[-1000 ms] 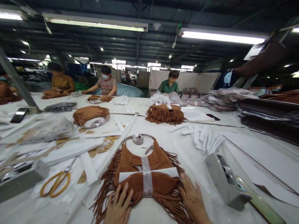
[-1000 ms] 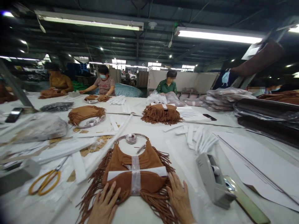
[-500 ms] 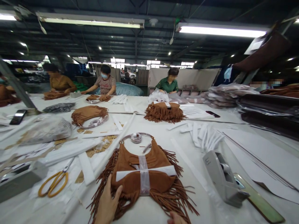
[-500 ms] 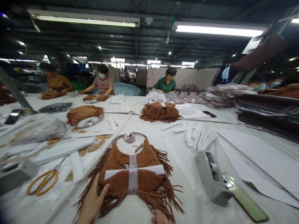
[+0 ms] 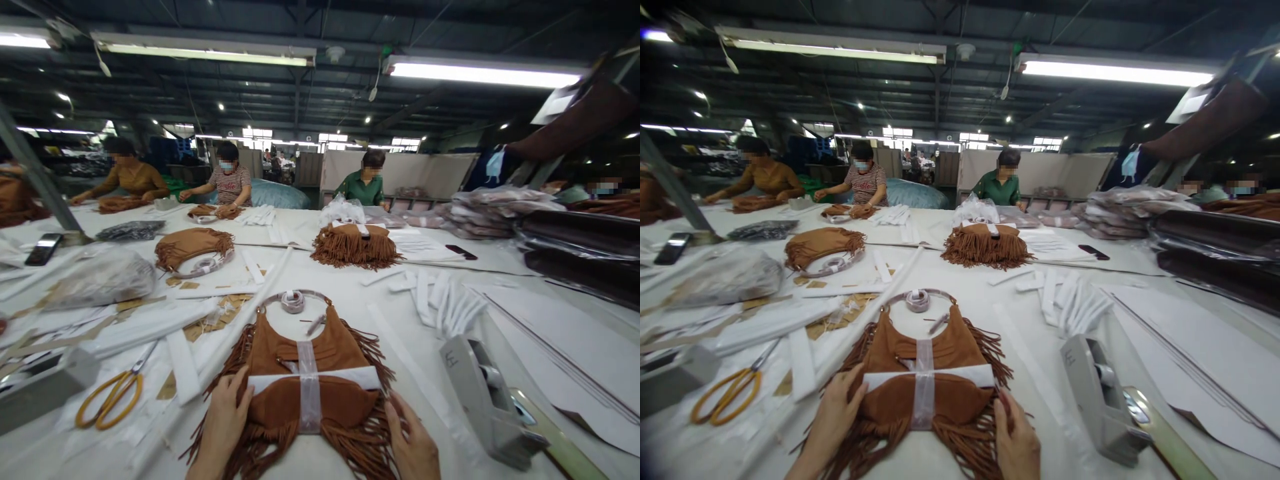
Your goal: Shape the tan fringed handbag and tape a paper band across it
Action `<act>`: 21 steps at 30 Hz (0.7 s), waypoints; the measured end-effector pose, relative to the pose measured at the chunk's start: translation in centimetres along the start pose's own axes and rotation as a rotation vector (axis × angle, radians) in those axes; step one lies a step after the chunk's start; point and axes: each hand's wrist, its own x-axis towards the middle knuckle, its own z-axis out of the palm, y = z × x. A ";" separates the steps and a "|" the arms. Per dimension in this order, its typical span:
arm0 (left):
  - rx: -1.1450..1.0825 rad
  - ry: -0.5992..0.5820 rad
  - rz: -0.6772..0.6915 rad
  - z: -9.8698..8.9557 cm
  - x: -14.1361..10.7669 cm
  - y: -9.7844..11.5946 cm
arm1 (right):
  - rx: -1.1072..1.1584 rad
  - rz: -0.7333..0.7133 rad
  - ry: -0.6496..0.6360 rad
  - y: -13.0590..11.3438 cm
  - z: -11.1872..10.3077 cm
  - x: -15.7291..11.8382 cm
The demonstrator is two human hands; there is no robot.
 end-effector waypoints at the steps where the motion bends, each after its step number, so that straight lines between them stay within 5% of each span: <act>1: 0.024 -0.024 0.023 -0.1 0.5 0.1 | 0.001 -0.061 0.017 -0.4 0.6 1.3; 5: 0.079 -0.192 0.023 -0.8 2.1 0.9 | -0.025 -0.186 0.055 -0.9 3.7 4.7; 9: 0.134 -0.339 -0.035 -1.5 3.1 1.6 | -0.086 -0.211 0.147 -0.3 5.7 5.3; 15: 0.191 -0.425 -0.089 -0.9 3.7 1.2 | -0.142 -0.237 0.230 0.4 6.0 5.1; 21: 0.119 -0.466 -0.072 -0.7 4.3 0.2 | -0.150 -0.241 0.168 0.8 5.8 5.4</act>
